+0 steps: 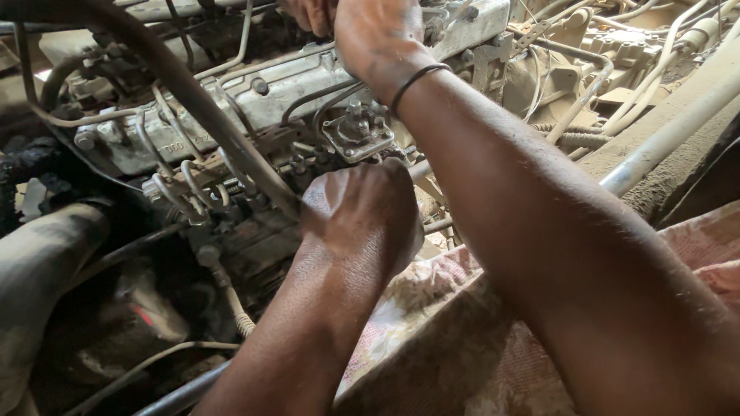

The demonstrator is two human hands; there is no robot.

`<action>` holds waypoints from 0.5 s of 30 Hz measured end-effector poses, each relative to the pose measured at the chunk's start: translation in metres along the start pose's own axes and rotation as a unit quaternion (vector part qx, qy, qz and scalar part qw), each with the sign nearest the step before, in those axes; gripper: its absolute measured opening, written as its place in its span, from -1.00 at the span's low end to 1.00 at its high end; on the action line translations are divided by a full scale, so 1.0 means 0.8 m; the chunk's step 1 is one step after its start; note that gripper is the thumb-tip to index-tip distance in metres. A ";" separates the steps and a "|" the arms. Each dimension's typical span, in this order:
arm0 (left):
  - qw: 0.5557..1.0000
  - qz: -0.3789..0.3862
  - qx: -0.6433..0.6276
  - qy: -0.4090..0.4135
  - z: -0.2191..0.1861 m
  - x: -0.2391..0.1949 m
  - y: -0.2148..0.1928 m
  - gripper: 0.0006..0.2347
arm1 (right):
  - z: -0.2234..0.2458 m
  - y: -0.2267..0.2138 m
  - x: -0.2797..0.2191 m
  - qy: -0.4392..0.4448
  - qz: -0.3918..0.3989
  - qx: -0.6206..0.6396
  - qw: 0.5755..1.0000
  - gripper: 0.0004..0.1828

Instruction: The person uses a wrench to tighten bolts on a vehicle engine. The hands manipulate the tool around the engine block, adjusting fasteners in a confined space.

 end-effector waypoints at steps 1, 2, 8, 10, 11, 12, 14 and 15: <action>1.000 0.012 -0.003 -0.010 -0.002 -0.004 -0.004 -0.76 | 0.001 -0.001 0.001 -0.001 0.002 0.001 1.000 -0.80; 0.999 0.023 -0.007 -0.023 -0.002 -0.007 -0.006 -0.77 | 0.000 -0.001 0.003 0.000 0.005 0.006 1.000 -0.80; 0.984 -0.161 0.060 0.052 0.003 0.005 0.012 -0.78 | -0.003 0.004 0.004 -0.018 0.020 -0.010 1.000 -0.78; 0.937 -0.320 0.084 0.110 0.006 0.005 0.025 -0.79 | -0.001 0.005 0.005 -0.007 0.027 0.045 0.999 -0.75; 0.916 -0.373 0.075 0.127 0.012 0.005 0.033 -0.79 | -0.004 0.007 0.004 0.010 0.036 0.102 0.994 -0.71; 0.914 -0.382 0.056 0.123 0.019 0.012 0.043 -0.81 | -0.008 0.009 0.002 0.027 0.044 0.159 0.986 -0.68; 0.955 -0.262 0.121 0.070 0.029 0.052 0.067 -0.76 | -0.002 0.003 0.000 -0.008 0.016 0.079 0.997 -0.75; 0.967 -0.198 0.152 0.044 0.034 0.067 0.081 -0.74 | 0.001 0.002 -0.001 -0.024 0.002 0.039 0.999 -0.77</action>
Point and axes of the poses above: each hand's wrist, its own x-axis towards the middle knuckle, its own y-axis out of the palm, z = x × y, the point moved 6 cm from there along x, towards the middle knuckle, and after that the axes turned 12 degrees about z, right-handed, at the moved point
